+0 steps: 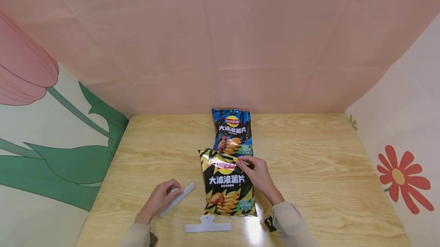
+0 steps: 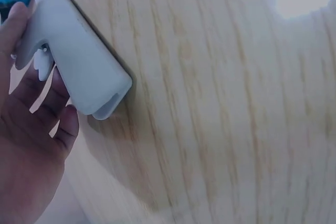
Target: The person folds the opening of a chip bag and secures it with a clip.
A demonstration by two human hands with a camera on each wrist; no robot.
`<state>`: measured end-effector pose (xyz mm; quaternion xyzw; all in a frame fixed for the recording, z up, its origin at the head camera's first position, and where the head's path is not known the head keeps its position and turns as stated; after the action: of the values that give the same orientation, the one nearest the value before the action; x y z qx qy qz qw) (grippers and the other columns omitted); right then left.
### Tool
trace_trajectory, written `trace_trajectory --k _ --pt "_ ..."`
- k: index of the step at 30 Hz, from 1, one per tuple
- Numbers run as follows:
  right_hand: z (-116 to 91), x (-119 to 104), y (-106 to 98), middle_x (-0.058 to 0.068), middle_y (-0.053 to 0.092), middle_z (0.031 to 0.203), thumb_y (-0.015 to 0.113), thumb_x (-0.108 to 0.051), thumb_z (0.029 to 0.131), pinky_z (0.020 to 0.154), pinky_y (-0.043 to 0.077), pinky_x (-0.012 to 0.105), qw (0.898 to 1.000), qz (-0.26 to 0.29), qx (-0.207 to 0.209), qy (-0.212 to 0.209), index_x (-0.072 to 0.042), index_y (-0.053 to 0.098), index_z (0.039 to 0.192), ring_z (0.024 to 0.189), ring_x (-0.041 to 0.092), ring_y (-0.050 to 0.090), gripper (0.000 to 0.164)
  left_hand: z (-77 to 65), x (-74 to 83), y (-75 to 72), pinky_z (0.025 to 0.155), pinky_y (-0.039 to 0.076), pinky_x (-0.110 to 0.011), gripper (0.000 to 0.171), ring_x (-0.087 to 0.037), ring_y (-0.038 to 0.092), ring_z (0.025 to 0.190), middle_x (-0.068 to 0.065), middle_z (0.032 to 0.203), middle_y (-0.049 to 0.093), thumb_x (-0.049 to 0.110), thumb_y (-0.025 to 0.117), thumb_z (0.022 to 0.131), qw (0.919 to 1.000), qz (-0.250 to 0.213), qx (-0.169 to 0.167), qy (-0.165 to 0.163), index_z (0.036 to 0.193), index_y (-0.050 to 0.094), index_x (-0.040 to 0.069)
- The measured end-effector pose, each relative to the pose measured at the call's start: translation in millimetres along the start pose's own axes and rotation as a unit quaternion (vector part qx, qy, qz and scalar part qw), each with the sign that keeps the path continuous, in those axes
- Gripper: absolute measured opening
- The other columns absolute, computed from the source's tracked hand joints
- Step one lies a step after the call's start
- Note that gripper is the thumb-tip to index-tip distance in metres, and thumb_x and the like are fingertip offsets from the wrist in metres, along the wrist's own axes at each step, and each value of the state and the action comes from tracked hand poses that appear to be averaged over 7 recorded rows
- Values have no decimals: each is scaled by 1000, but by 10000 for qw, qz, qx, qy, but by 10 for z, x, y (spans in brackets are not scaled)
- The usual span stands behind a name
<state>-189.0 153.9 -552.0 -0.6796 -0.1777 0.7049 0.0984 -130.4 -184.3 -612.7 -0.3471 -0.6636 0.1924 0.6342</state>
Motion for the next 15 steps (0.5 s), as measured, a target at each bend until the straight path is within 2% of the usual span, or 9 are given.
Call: trace_trajectory --k 3,7,10,15 --pt "-2 -5 -3 11 75 103 69 -20 94 72 53 22 10000 14 14 -16 -6 74 108 83 3 64 20 7 13 9 60 38 -19 12 -2 45 67 9 77 60 30 75 87 9995 -275 -147 -3 91 68 21" --pt "-3 -2 -4 11 75 103 69 -21 94 72 53 23 10000 24 19 -27 -7 74 107 83 3 64 20 16 8 29 67 43 -20 20 -6 52 77 0 95 70 25 79 85 9975 -585 -394 -80 100 71 14" --pt "0 2 -7 11 75 103 69 -21 95 73 53 22 10000 15 18 -48 -7 74 107 84 3 64 20 24 -3 38 73 45 -20 31 -8 55 85 -5 107 72 21 79 84 9965 -632 -517 -167 112 70 10" --pt "4 11 -7 11 75 103 69 -22 95 72 53 22 10000 -27 4 -57 -8 74 107 84 4 64 20 38 13 19 76 47 -23 36 -11 58 90 -6 109 71 22 78 84 9973 -551 -458 -140 116 70 8"
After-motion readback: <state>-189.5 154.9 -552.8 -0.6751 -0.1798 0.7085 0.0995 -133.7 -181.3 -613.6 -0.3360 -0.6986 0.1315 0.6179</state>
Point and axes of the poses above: each hand's wrist, its own z-axis towards the middle knuckle, its own y-axis out of the palm, x = y × z, the point moved 9 cm from there along z, towards the middle knuckle
